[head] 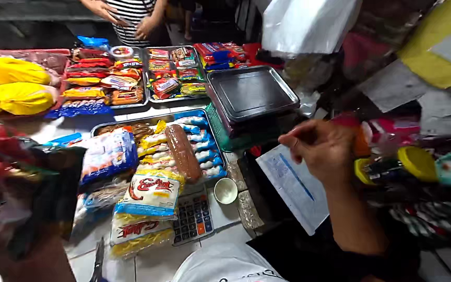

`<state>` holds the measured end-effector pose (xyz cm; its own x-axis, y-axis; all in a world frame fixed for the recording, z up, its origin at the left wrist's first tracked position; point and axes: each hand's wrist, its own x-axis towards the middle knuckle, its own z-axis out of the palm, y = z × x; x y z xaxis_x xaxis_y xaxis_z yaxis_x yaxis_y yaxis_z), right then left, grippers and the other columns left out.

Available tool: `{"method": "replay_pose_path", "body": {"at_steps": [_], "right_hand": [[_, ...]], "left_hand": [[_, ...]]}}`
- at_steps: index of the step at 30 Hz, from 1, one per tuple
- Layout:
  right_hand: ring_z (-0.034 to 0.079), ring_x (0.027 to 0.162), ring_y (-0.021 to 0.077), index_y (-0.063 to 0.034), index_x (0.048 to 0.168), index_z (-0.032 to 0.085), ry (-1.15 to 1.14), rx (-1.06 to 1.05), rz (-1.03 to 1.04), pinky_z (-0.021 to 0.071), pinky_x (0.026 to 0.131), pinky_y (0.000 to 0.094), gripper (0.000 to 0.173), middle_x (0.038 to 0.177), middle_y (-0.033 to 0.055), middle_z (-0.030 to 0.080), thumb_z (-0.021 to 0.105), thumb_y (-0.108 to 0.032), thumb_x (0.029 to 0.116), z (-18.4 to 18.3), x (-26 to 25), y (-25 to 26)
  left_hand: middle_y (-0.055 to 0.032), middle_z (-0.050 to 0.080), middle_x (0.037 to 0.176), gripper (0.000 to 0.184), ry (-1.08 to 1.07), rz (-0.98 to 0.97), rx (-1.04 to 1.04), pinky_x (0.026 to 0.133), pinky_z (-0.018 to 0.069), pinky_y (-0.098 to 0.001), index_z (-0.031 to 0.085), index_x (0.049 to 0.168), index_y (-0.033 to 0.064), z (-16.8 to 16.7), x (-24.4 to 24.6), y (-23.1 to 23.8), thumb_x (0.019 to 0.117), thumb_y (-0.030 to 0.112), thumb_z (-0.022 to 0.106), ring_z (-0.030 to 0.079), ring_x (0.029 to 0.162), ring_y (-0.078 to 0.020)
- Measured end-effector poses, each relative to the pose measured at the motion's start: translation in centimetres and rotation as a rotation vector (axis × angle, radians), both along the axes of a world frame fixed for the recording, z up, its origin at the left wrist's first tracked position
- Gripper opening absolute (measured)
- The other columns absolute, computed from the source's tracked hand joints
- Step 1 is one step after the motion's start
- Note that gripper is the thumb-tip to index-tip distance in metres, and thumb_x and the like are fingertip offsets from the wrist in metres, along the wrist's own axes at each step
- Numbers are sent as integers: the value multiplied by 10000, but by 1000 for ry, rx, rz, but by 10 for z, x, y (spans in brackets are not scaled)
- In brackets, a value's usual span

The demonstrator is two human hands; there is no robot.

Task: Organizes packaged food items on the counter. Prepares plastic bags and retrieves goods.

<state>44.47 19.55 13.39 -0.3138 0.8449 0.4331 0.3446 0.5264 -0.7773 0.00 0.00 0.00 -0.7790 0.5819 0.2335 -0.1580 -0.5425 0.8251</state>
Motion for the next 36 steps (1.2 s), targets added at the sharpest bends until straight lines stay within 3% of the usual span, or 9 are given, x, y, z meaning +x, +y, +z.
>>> {"method": "replay_pose_path", "body": {"at_steps": [5,8,10,12,14,19,29,34,36], "right_hand": [[705,709,41,38,1095,712,-49,-73,-55,615,631,227,214,879,19,749,581,-111,1016,-49,32,-44],[707,878,60,-3,1161,671,-60,-130,124,613,713,232,304,1099,18,728,408,-89,1036,-50,46,-41],[662,827,58,-2,1133,689,-175,-294,268,572,688,252,342,1034,31,711,383,-114,1029,-70,23,-55],[652,697,183,-1,1289,630,-429,-529,388,568,651,394,366,879,109,688,383,-158,1070,-113,-18,-73],[694,811,365,-79,1488,476,-730,-713,478,562,795,561,419,949,229,691,368,-191,1099,-171,-53,-85],[679,1090,438,-163,1653,171,-1035,-766,375,521,960,592,729,1181,278,677,484,-51,1005,-226,-104,-108],[659,1153,428,-197,1619,291,-1174,-760,273,517,956,597,670,1241,248,668,497,-72,994,-229,-116,-103],[664,1133,435,-250,1629,286,-1205,-688,284,508,950,595,669,1211,250,681,464,-84,1006,-227,-113,-106],[685,1043,452,-292,1631,298,-1143,-572,398,513,902,605,662,1093,256,712,421,-85,1014,-230,-110,-119]], "left_hand": [[26,701,1069,390,-137,4,-17,910,570,-239,526,1231,62,25,27,-21,1105,152,168,669,1016,-39],[23,708,925,217,-33,51,45,830,590,-259,611,1103,112,23,-5,-60,1076,230,431,682,870,-57],[-6,719,1044,366,49,25,78,909,582,-340,634,1209,144,27,-20,-88,972,421,650,691,984,-116],[-66,684,1147,515,50,112,75,950,565,-408,543,1331,107,25,-27,-109,1012,510,501,668,1064,-169],[-53,659,1242,518,51,161,26,986,544,-384,475,1421,101,5,-37,-133,1099,450,269,643,1126,-137],[79,688,1053,452,-78,271,-136,840,570,-197,479,1305,131,12,32,-135,1131,297,97,666,950,17],[4,534,1432,444,163,344,-90,1081,443,-210,280,1522,0,-27,34,-189,1118,170,210,519,1290,0],[-9,663,1236,419,-36,306,94,977,546,-284,427,1384,35,-27,34,-179,1122,208,150,639,1152,-71],[3,611,1309,433,52,246,24,1020,519,-297,370,1456,56,-50,17,-195,1126,244,162,588,1218,-61]]}}
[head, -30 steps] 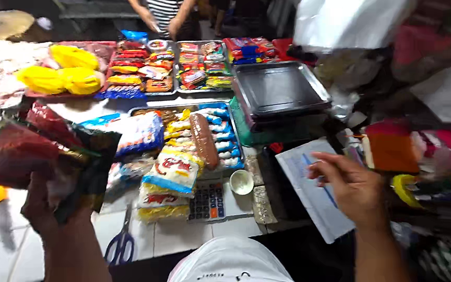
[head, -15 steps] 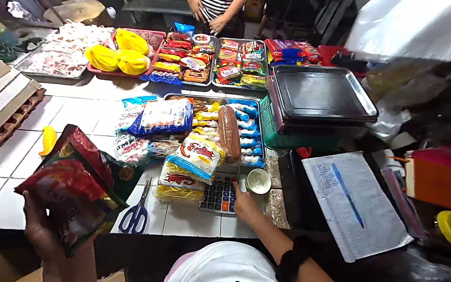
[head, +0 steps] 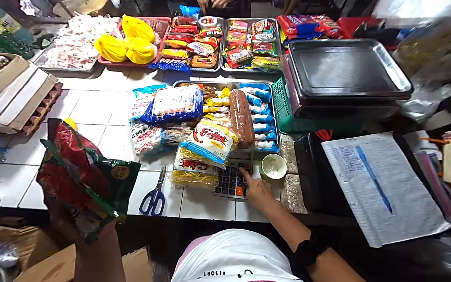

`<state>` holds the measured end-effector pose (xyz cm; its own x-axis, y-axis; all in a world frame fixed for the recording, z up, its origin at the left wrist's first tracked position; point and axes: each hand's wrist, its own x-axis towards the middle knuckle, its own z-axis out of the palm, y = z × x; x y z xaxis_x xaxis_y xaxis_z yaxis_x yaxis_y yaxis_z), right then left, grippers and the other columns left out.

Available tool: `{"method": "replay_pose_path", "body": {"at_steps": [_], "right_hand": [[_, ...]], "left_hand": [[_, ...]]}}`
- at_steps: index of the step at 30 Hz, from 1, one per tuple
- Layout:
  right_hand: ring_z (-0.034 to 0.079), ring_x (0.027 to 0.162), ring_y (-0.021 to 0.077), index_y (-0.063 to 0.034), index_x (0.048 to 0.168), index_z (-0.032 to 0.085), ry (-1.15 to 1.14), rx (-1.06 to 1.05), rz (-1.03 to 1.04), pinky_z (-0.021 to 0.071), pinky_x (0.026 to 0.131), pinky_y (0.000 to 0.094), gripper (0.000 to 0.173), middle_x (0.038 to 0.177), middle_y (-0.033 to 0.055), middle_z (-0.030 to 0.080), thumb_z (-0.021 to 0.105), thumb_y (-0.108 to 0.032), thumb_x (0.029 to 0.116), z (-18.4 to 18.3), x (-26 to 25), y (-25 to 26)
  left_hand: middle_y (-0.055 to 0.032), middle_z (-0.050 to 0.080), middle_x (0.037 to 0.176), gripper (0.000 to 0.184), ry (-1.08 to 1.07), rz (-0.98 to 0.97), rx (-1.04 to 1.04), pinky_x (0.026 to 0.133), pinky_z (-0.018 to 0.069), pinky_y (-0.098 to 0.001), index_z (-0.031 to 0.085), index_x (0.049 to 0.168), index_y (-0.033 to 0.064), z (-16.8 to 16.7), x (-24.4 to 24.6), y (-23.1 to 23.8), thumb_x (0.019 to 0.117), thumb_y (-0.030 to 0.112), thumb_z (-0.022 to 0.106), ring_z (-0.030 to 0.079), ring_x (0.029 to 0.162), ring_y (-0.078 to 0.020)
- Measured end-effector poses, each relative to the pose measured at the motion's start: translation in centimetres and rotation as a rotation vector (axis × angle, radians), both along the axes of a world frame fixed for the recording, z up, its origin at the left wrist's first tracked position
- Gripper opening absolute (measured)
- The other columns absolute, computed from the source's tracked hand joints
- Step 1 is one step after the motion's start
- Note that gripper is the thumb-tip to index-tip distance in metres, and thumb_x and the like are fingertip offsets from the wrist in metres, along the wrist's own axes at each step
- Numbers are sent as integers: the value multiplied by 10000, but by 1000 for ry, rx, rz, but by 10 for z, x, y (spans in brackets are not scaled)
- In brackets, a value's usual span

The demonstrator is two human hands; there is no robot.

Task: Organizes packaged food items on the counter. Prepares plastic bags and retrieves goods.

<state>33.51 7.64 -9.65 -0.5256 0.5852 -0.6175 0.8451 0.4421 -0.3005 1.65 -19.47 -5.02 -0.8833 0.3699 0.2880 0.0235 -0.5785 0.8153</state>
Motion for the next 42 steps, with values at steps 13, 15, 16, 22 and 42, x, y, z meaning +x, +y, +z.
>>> {"method": "replay_pose_path", "body": {"at_steps": [13,15,16,22,42], "right_hand": [[663,1086,464,-221,1553,436,-42,-115,273,502,904,615,560,1146,272,689,451,-68,1015,-6,-34,-34],[661,1094,458,-207,1556,431,-70,-115,257,500,914,610,555,1169,267,683,453,-74,1018,-8,-36,-31],[662,1093,456,-211,1562,423,-80,-115,250,502,909,610,559,1171,264,684,452,-78,1020,-10,-35,-30],[672,1071,453,-247,1589,374,-63,-79,212,512,886,607,611,1131,251,698,443,-59,1012,-11,-19,-27],[678,1023,464,-242,1577,408,-79,-78,213,498,880,615,580,1068,264,706,445,-89,1020,2,9,-22]], "left_hand": [[14,719,1004,458,-179,-112,34,823,584,-268,631,1149,152,-8,1,6,1100,419,262,691,947,-71],[-39,708,976,514,-206,-241,67,802,572,-249,645,1102,84,-5,4,8,1085,444,278,691,930,-100],[-83,708,950,530,-256,-229,81,803,570,-233,651,1073,19,3,15,14,1080,390,273,696,915,-120],[-79,687,943,568,-355,-216,139,672,599,-297,617,1063,78,-9,0,7,1049,530,273,702,862,-154],[-168,674,847,271,-436,-375,762,550,546,-157,568,1108,-109,52,5,65,1026,127,462,716,708,-162]]}}
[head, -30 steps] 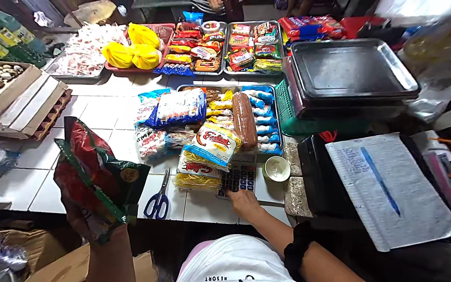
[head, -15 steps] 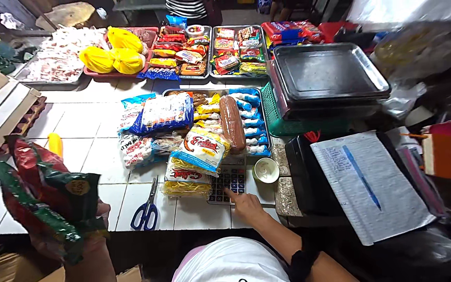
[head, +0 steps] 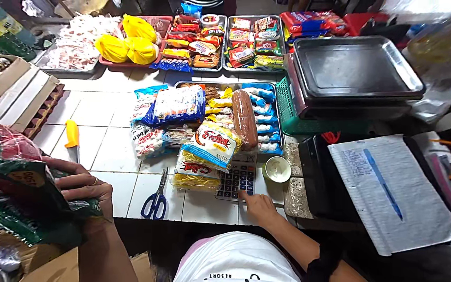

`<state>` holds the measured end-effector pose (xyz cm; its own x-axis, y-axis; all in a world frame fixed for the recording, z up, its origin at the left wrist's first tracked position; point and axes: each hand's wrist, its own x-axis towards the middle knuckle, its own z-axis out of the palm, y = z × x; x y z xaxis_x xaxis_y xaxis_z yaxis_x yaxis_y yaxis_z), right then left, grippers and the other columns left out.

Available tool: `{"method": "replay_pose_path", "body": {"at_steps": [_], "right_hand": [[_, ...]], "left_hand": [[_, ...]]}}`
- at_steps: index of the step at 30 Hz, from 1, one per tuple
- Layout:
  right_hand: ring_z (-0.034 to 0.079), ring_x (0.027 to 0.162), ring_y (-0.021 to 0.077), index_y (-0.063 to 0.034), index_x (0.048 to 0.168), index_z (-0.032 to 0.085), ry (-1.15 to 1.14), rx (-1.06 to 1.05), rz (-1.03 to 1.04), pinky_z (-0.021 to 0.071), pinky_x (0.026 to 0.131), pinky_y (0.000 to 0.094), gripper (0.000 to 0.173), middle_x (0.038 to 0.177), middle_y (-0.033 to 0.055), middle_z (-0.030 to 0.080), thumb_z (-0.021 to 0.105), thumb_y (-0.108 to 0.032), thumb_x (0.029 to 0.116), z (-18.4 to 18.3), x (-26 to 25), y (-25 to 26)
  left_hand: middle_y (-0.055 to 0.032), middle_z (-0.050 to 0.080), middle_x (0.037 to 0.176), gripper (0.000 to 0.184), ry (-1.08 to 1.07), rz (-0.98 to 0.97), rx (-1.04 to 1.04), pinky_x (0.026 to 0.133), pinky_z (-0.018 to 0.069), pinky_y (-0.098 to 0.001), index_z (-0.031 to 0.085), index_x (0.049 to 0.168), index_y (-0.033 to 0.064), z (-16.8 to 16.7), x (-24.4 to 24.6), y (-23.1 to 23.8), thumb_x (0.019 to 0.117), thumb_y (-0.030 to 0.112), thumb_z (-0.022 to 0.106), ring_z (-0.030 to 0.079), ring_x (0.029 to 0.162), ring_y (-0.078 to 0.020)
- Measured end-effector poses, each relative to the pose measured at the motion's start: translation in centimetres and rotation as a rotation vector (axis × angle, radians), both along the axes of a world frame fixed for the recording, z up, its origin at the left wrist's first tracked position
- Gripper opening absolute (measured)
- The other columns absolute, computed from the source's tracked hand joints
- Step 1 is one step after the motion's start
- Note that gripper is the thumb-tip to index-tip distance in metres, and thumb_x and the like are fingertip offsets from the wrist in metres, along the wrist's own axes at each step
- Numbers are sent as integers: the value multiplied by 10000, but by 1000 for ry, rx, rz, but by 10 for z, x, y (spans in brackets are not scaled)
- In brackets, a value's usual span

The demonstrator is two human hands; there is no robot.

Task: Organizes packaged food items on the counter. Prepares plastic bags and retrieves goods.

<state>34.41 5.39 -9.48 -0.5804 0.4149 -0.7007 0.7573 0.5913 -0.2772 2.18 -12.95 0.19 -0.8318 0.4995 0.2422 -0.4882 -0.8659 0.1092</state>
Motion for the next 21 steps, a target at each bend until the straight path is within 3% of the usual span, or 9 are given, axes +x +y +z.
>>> {"method": "replay_pose_path", "body": {"at_steps": [3,7,12,15,19,21], "right_hand": [[686,1002,462,-211,1570,411,77,29,5,511,866,609,571,1026,262,707,438,-78,1016,11,-28,11],[653,1123,452,-195,1540,461,19,5,56,494,923,612,516,1178,259,686,409,-88,1037,1,-58,13],[654,1119,453,-166,1505,498,16,8,85,493,928,608,478,1172,260,686,406,-83,1043,0,-53,11],[660,1086,466,-154,1490,504,29,5,61,498,901,616,473,1141,269,689,432,-70,1030,-2,-38,10],[668,1058,460,-285,1605,352,13,1,72,499,895,604,621,1118,259,698,443,-75,1028,-5,-23,7],[688,971,465,-316,1598,383,129,38,32,503,849,619,660,1045,258,720,451,-44,1000,-5,-3,5]], "left_hand": [[-161,669,808,255,-29,37,-34,507,524,-141,575,1054,-101,7,5,5,1021,130,472,701,644,-142],[-164,662,837,249,-12,-48,-33,550,551,-168,575,1082,-105,7,11,1,1008,117,492,703,683,-164],[-144,658,821,287,61,27,-157,525,537,-152,583,1040,-72,7,12,0,1043,169,427,697,669,-139],[-149,665,821,257,50,42,-133,527,546,-162,582,1057,-73,4,9,0,1034,149,457,702,669,-147],[-163,671,817,170,55,124,-172,511,538,-154,579,1045,-72,4,7,5,991,57,482,709,666,-147],[-155,678,835,176,41,109,-157,521,537,-144,566,1051,-63,4,3,4,1003,76,469,712,675,-137]]}}
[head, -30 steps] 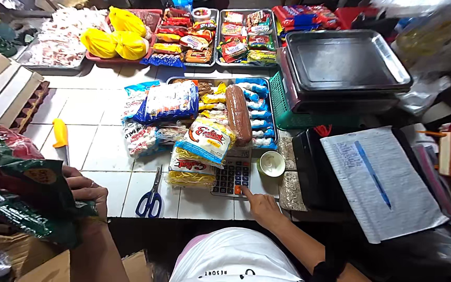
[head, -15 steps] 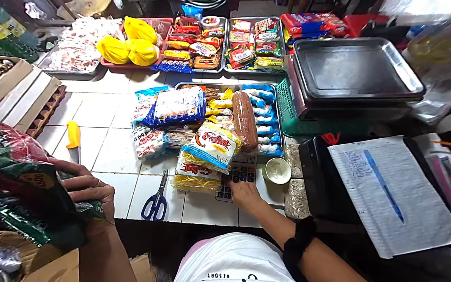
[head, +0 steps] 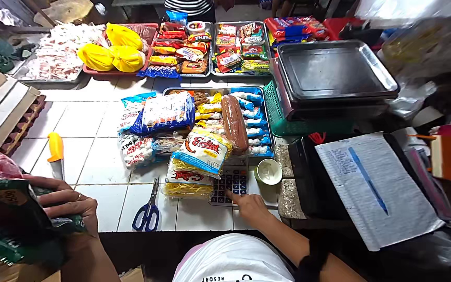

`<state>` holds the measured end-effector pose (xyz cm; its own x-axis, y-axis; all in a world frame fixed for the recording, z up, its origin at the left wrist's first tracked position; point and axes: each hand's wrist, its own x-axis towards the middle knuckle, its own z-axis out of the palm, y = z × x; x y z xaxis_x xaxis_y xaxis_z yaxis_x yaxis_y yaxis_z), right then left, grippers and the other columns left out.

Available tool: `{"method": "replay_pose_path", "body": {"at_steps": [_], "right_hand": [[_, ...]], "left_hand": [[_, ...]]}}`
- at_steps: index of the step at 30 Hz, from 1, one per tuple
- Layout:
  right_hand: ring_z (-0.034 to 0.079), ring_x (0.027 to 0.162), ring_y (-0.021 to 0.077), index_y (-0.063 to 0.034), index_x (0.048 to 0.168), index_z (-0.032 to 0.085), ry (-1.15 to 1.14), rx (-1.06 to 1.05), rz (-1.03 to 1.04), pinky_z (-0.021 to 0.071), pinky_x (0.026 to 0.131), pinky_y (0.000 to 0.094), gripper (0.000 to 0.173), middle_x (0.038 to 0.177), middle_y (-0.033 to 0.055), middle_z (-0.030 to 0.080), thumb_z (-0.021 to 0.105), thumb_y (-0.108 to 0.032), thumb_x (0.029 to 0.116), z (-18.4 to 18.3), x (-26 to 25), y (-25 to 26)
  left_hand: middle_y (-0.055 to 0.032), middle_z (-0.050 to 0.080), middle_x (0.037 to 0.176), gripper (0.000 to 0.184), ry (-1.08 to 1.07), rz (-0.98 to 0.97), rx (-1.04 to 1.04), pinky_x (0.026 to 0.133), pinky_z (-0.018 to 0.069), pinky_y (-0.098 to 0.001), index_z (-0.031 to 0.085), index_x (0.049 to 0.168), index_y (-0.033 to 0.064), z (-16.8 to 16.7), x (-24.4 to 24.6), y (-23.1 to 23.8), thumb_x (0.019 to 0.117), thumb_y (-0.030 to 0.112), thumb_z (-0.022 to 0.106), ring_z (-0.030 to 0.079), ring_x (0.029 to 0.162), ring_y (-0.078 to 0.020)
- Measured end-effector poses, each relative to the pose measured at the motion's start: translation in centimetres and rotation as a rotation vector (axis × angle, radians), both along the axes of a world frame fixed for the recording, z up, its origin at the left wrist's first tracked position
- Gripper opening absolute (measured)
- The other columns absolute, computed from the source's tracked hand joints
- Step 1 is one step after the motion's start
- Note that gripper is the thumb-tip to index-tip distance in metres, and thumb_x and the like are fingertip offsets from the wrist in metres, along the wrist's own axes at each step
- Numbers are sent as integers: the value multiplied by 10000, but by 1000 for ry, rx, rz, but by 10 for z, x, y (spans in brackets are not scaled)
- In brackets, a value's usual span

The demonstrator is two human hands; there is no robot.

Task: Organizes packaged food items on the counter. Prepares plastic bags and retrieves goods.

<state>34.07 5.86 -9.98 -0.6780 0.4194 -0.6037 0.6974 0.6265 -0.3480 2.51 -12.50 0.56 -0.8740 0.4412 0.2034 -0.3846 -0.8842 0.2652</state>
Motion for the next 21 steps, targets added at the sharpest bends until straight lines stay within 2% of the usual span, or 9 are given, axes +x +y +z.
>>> {"method": "replay_pose_path", "body": {"at_steps": [4,7,9,11,13,15,16,19,21], "right_hand": [[708,832,455,-265,1513,539,158,118,-72,527,763,610,588,902,239,731,461,-27,981,-10,51,-7],[707,704,428,-223,1438,629,258,214,-83,540,645,589,568,802,209,727,497,7,936,-23,70,-15],[713,763,431,-256,1486,575,162,178,-72,539,694,587,597,856,212,735,485,-12,949,-25,67,-15],[703,949,445,-302,1548,482,-47,46,-63,517,834,601,602,1022,235,733,449,-61,997,-16,55,-8],[684,1024,456,-217,1441,592,-62,-35,-117,501,874,619,469,1057,255,717,425,-88,1022,3,45,1],[711,819,450,-70,1201,703,284,65,-255,535,711,623,341,834,238,708,451,-32,975,25,48,8],[701,712,422,-22,1143,702,480,151,-326,541,633,602,301,755,212,686,460,-11,963,39,50,14],[617,571,241,9,1232,665,823,418,-426,542,546,433,298,741,118,664,507,-79,995,93,68,45],[574,580,151,4,1256,664,899,566,-469,523,550,337,318,767,84,656,520,-144,1014,125,90,65]], "left_hand": [[-172,689,885,211,0,-50,52,539,550,-149,564,1115,-74,-5,-11,-4,985,86,522,728,717,-157],[-157,671,869,277,-39,1,70,554,546,-147,523,1164,-74,-14,-25,-6,1026,157,456,724,737,-157],[-179,665,875,175,-61,1,46,546,560,-162,540,1095,-76,-11,-26,-3,956,24,504,734,759,-182],[-187,661,929,158,-9,-32,44,573,564,-154,537,1097,-66,-9,-27,0,965,12,496,732,810,-178],[-181,679,932,172,-40,-54,74,561,558,-145,561,1078,-72,1,-24,6,983,51,489,739,789,-164],[-189,699,894,170,-51,-121,126,560,570,-166,601,1023,-89,15,-24,9,979,52,517,745,758,-180],[-197,703,886,192,-47,-168,152,572,578,-189,616,1001,-96,18,-30,7,981,69,520,740,759,-198],[-192,672,977,318,-23,-279,204,644,578,-203,589,1064,-103,13,-65,-4,1029,189,466,711,836,-203],[-204,655,1053,490,23,-375,168,646,576,-204,572,1161,-112,25,-75,2,979,343,565,699,852,-210]]}}
